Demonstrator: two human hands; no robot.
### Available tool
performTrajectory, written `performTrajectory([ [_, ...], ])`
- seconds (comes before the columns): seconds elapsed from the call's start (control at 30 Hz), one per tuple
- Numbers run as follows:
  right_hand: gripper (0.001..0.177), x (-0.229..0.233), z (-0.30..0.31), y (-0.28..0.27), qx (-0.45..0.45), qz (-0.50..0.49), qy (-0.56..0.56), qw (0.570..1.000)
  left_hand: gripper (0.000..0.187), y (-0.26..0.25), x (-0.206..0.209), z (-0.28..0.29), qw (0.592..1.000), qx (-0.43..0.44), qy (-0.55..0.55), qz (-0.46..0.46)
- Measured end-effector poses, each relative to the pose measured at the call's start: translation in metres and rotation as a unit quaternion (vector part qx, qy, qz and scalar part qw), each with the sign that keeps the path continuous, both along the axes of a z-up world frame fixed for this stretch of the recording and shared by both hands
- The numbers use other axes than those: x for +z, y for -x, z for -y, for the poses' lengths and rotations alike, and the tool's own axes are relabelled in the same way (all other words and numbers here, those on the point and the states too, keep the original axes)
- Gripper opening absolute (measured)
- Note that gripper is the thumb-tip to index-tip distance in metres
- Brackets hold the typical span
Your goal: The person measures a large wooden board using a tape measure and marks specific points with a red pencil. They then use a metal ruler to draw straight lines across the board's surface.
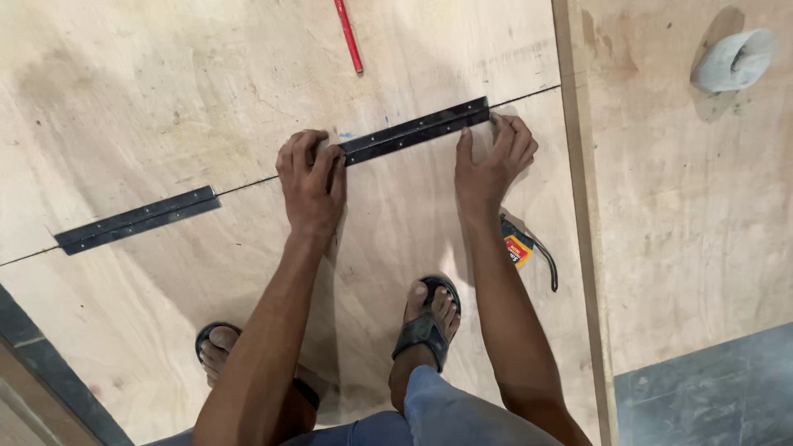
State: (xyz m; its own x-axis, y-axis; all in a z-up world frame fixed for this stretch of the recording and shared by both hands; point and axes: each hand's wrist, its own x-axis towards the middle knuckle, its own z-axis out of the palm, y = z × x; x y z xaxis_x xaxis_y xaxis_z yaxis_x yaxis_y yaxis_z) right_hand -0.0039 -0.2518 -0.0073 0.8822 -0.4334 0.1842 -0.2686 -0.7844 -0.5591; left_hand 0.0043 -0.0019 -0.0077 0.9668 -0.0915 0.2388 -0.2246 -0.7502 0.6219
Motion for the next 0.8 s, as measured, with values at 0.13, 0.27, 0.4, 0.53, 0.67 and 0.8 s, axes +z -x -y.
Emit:
performTrajectory([
  [0.13,0.045,0.0017,-0.0008,-0.0009,-0.012,-0.012,-0.004,1.000,0.018,0.0001,0.0005,0.0001,1.000,-0.003,0.004,0.007],
  [0.27,0.044,0.0012,-0.0013,0.0003,0.000,0.000,0.005,1.000,0.019,0.0012,-0.0010,0.0001,1.000,-0.002,-0.007,-0.002],
  [0.4,0.044,0.0002,-0.0011,0.0005,0.005,0.005,0.005,1.000,0.019,0.0004,-0.0017,-0.0004,1.000,-0.001,0.000,0.003],
  [0.53,0.045,-0.0017,-0.0004,0.0012,-0.002,-0.003,0.007,1.000,0.019,0.0011,-0.0027,-0.0001,1.000,-0.004,0.008,0.002],
  [0.67,0.044,-0.0033,0.0007,0.0008,0.010,0.022,-0.002,1.000,0.019,0.0017,-0.0038,-0.0002,1.000,0.000,0.000,0.004],
  [0.8,0.045,-0.0049,0.0016,-0.0003,-0.002,0.005,0.008,1.000,0.019,0.0002,-0.0023,-0.0005,1.000,0.000,-0.003,0.009],
])
